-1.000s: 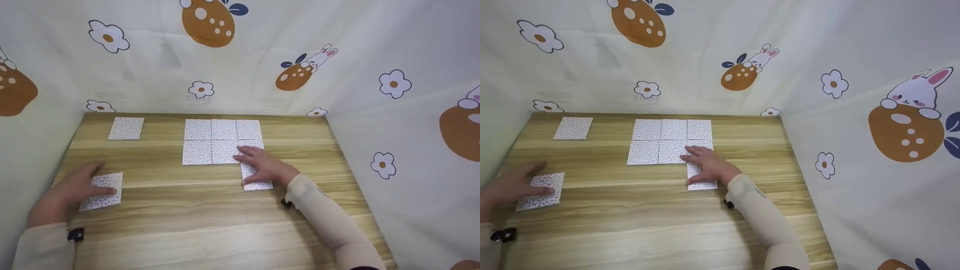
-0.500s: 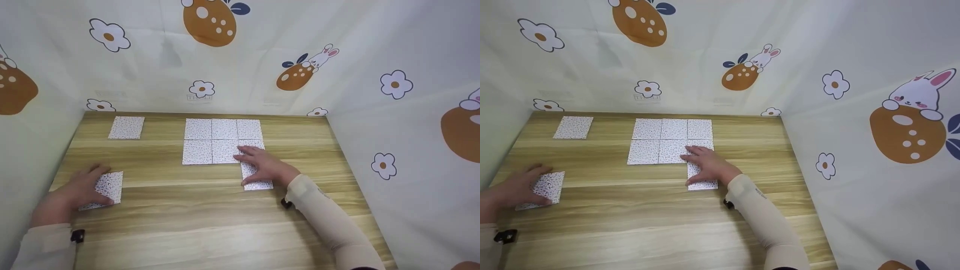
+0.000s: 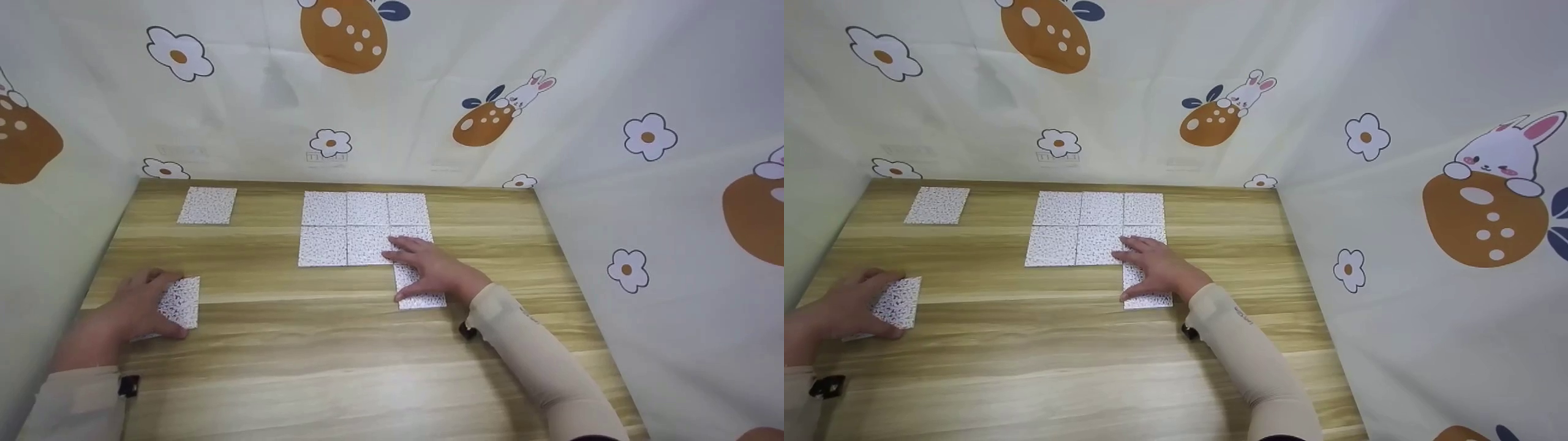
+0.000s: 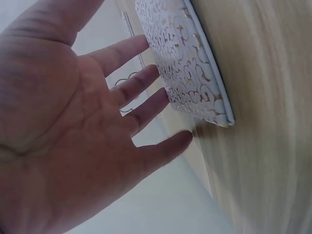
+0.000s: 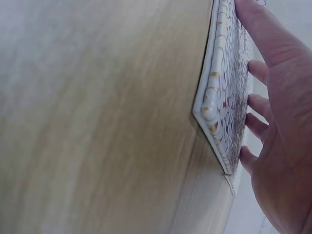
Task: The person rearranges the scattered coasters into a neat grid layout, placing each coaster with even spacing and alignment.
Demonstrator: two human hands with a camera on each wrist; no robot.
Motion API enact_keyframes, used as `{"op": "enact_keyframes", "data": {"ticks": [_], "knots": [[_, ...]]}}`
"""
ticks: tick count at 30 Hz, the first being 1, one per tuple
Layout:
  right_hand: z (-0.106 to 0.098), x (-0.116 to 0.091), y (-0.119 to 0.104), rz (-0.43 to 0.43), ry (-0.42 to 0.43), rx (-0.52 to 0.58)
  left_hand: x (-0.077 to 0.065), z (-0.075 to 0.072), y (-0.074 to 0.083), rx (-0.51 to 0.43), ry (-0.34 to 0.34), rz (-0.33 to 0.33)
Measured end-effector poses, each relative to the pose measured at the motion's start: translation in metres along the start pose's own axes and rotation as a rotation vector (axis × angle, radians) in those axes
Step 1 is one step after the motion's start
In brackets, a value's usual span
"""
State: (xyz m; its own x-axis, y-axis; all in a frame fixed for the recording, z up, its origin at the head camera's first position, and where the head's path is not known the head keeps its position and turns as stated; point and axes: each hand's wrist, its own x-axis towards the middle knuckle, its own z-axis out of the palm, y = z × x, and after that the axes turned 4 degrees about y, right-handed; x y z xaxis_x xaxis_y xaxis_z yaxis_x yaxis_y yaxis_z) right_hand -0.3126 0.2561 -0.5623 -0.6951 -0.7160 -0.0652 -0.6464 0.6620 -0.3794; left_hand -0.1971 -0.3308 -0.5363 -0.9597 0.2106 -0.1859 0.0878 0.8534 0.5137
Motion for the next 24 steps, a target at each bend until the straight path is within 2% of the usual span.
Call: {"op": "enact_keyframes", "data": {"ticks": [10,19,24], "knots": [[0.000,0.001,0.002,-0.016,0.006,-0.020,0.004,0.004,-0.003,0.041,0.028,-0.020],[0.001,0.000,0.001,-0.013,0.007,-0.011,0.015,0.010,-0.004,0.184,0.105,0.002],[0.001,0.000,0.002,-0.023,0.013,-0.011,0.017,0.010,-0.003,0.214,0.134,0.021]]}}
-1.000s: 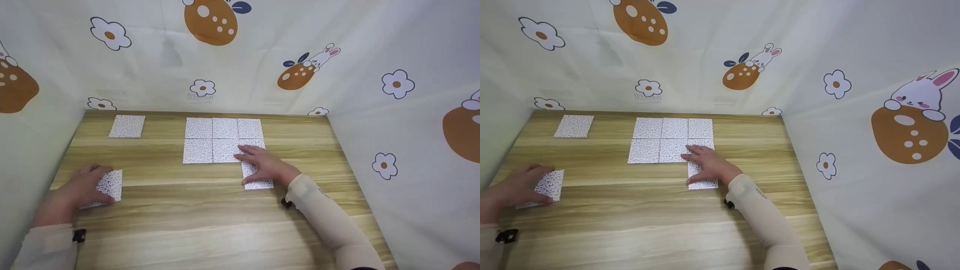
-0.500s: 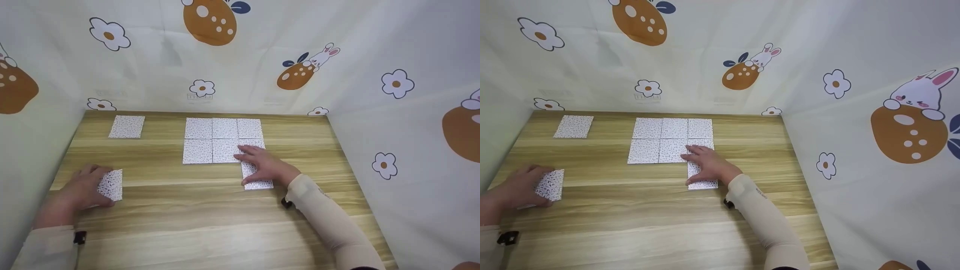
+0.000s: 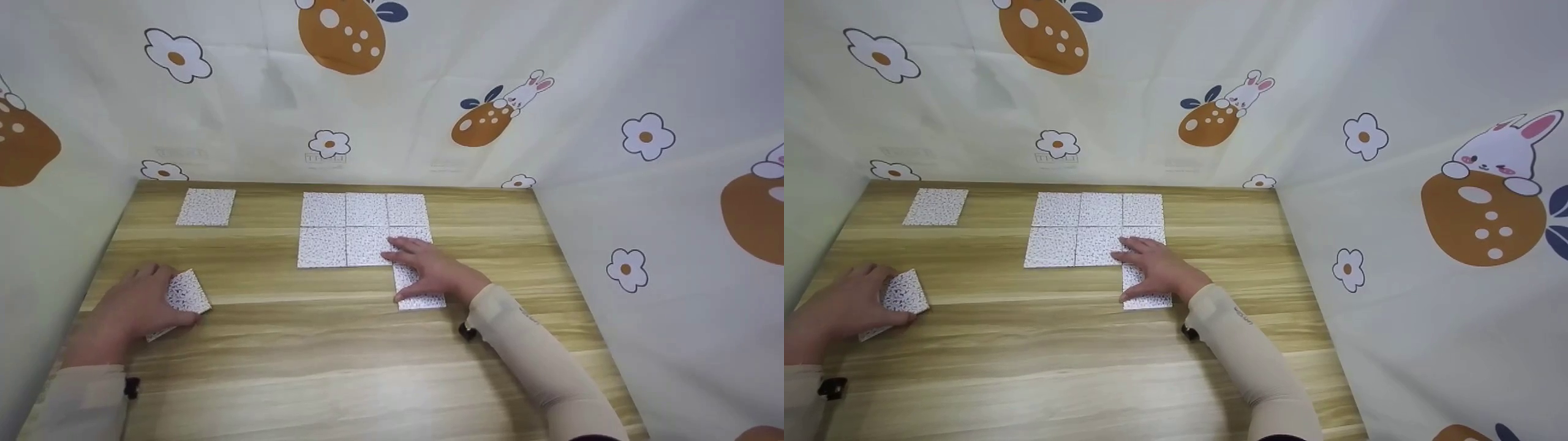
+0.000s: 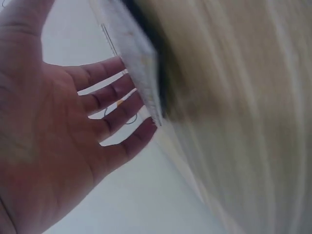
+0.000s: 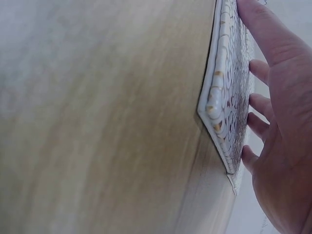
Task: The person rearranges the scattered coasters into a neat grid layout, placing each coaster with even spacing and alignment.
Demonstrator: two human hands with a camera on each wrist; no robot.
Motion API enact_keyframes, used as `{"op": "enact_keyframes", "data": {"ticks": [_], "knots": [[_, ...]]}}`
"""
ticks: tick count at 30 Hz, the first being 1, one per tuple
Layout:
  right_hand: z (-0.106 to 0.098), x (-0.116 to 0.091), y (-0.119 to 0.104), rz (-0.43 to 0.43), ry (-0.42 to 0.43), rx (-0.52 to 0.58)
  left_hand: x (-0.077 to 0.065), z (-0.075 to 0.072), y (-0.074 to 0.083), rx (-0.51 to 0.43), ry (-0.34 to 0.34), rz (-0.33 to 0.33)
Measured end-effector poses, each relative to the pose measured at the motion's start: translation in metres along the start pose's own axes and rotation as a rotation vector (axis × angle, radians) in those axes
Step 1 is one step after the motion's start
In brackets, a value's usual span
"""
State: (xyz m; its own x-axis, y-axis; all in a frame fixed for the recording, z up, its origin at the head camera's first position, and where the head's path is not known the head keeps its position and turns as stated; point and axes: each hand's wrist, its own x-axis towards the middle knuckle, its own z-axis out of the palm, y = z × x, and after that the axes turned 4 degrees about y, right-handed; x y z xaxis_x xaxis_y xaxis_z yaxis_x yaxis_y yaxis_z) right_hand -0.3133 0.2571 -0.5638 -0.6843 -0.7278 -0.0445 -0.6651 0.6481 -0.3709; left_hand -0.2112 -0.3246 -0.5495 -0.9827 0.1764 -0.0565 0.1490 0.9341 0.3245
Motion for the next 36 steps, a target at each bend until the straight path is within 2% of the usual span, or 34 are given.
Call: {"op": "enact_keyframes", "data": {"ticks": [8,14,19,24,29,36], "knots": [[0.000,-0.001,0.001,-0.008,-0.004,0.000,0.004,0.004,0.005,-0.048,0.018,0.009],[0.000,-0.001,0.002,0.004,-0.001,0.013,0.014,0.005,0.020,-0.042,0.039,0.048],[-0.001,-0.001,0.002,0.015,-0.008,0.011,0.023,0.005,0.044,-0.061,0.026,0.083],[0.000,-0.001,0.002,0.016,-0.011,0.006,0.035,0.010,0.073,-0.092,-0.019,0.130],[0.000,-0.001,0.001,0.005,-0.006,0.015,0.047,0.016,0.099,-0.061,-0.044,0.180],[0.000,0.000,0.000,0.012,-0.008,0.020,0.063,0.028,0.136,-0.011,-0.021,0.303]]}}
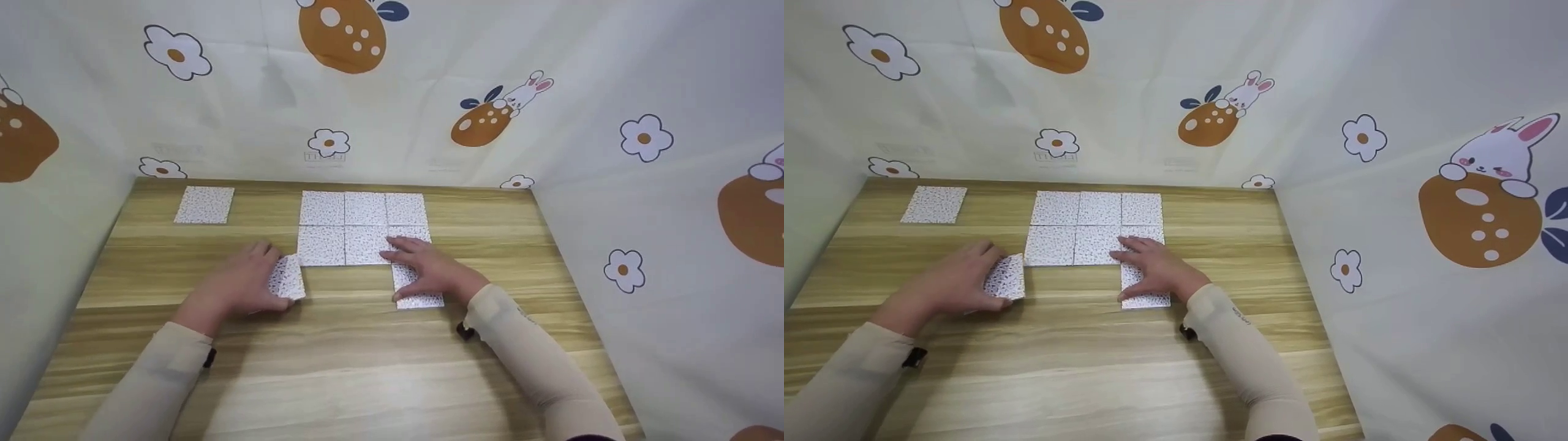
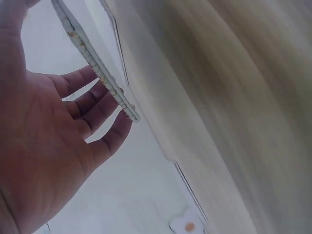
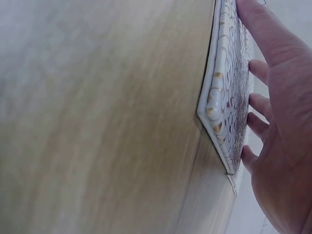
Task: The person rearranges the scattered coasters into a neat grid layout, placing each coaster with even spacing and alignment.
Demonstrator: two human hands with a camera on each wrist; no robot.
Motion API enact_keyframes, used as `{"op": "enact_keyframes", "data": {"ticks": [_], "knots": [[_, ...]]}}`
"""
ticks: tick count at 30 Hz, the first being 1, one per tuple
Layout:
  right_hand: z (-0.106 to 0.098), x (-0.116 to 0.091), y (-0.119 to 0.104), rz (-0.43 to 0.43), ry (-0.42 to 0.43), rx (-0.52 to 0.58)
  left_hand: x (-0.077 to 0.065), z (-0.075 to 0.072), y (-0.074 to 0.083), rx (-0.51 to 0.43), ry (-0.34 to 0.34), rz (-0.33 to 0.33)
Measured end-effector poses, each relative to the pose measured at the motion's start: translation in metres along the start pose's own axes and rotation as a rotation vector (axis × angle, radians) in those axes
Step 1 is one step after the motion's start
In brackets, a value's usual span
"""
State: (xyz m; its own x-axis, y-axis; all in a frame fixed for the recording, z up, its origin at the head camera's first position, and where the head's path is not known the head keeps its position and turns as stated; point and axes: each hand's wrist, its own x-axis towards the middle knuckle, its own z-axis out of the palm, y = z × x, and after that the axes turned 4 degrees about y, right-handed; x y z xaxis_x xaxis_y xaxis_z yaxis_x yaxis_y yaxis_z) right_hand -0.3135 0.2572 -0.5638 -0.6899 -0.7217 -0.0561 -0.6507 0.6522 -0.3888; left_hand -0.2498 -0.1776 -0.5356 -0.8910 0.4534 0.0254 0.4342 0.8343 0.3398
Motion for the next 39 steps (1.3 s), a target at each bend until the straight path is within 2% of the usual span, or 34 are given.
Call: {"op": "enact_keyframes", "data": {"ticks": [6,12,20,27,31,39], "knots": [[-0.001,0.002,-0.001,0.012,-0.008,-0.010,0.021,0.010,0.027,0.032,-0.009,0.106],[0.001,0.002,0.000,0.009,-0.008,-0.001,0.040,0.021,0.054,0.058,-0.025,0.182],[0.002,0.001,0.001,0.019,0.001,-0.015,0.063,0.036,0.087,0.113,-0.001,0.218],[0.001,0.001,0.001,-0.016,0.016,-0.051,0.081,0.049,0.105,0.158,-0.006,0.240],[0.001,0.001,0.000,-0.019,0.018,-0.052,0.085,0.053,0.113,0.178,-0.017,0.263],[0.001,0.001,0.001,-0.032,0.017,-0.046,0.091,0.059,0.117,0.193,-0.030,0.252]]}}
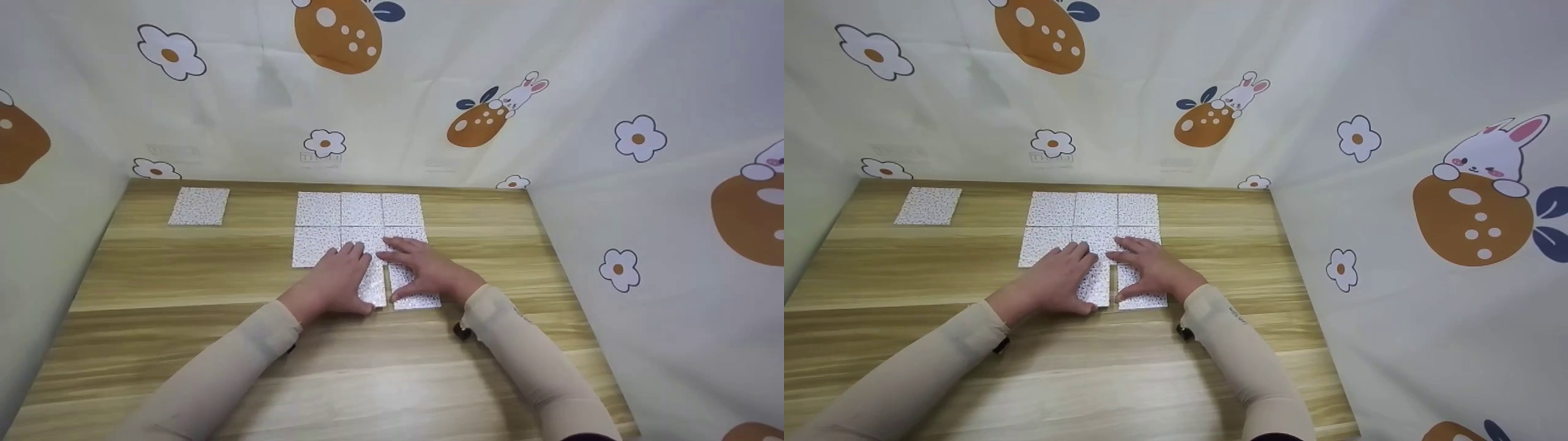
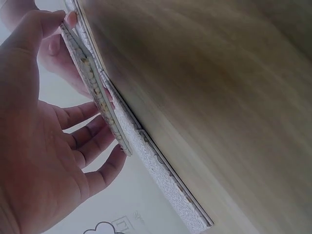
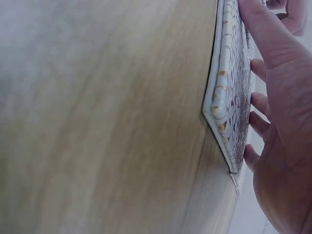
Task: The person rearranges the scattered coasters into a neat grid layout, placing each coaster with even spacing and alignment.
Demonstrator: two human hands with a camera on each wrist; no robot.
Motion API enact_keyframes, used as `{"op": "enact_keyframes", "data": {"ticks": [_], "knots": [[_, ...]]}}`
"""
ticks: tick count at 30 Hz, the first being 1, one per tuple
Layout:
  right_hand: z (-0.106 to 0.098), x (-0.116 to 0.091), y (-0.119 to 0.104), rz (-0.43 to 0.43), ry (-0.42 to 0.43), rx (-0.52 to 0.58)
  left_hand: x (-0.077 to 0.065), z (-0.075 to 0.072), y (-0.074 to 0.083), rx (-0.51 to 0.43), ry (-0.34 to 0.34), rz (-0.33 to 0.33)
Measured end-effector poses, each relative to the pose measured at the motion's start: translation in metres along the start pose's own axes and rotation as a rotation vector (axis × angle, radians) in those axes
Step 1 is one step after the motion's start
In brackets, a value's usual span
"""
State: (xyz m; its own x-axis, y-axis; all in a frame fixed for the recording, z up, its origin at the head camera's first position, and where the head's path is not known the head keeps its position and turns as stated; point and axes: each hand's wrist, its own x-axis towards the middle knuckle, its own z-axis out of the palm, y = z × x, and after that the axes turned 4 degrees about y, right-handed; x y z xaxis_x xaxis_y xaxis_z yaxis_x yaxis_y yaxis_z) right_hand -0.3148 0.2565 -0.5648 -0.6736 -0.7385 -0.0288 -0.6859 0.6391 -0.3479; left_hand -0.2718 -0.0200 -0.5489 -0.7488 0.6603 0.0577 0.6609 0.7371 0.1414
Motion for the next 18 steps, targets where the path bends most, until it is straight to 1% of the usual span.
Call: {"op": "enact_keyframes", "data": {"ticks": [8,18], "knots": [[0.0009,0.0007,0.0005,-0.002,-0.006,-0.005,0.0033,0.0030,0.0022,0.016,-0.016,0.007],[0.0000,0.0003,-0.0008,-0.029,0.018,0.013,0.0066,0.0090,0.0067,0.055,-0.022,0.007]]}}
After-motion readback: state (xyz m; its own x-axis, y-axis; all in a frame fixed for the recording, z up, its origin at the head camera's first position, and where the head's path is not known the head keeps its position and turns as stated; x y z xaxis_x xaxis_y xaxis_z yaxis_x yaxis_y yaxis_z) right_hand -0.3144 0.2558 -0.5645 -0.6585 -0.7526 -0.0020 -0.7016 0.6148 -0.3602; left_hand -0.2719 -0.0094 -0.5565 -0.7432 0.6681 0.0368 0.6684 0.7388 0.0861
